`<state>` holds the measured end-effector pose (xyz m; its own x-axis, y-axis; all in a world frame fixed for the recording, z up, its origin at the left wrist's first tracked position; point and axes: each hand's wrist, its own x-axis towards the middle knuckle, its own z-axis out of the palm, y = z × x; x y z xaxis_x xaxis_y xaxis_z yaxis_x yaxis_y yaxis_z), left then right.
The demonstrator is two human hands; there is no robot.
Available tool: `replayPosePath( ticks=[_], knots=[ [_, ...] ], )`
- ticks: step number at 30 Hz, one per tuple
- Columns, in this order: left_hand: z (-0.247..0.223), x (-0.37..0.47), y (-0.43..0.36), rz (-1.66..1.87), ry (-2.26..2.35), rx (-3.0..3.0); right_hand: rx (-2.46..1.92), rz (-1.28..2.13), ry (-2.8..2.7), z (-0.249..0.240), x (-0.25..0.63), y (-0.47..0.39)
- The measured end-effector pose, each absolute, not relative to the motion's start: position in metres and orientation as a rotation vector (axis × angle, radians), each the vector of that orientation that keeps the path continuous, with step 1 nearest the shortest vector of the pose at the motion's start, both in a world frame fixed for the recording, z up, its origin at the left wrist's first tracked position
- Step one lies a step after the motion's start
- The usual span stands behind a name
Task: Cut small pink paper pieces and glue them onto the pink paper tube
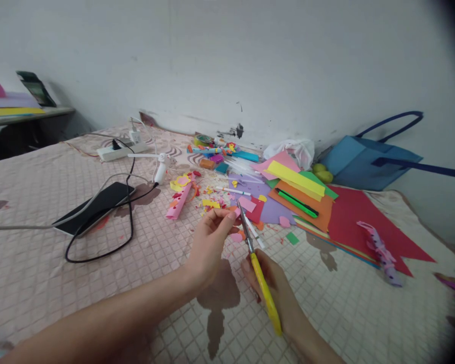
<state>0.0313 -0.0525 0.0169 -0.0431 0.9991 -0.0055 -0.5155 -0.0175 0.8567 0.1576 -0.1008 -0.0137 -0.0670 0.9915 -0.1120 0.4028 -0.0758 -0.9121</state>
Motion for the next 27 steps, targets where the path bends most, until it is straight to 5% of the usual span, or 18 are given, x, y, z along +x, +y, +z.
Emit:
replayPosePath(
  ticks=[11,20,27],
  knots=[
    [0.017,0.026,-0.048,1.416,0.842,0.817,-1.535,1.206,-1.467,-0.011,0.16,-0.1],
    [0.011,0.015,-0.042,0.758,0.824,1.214,-1.385,1.277,-1.268,0.006,0.185,-0.088],
    [0.006,0.016,-0.044,0.568,0.798,1.444,-1.424,1.263,-1.376,0.008,0.187,-0.087]
  ],
)
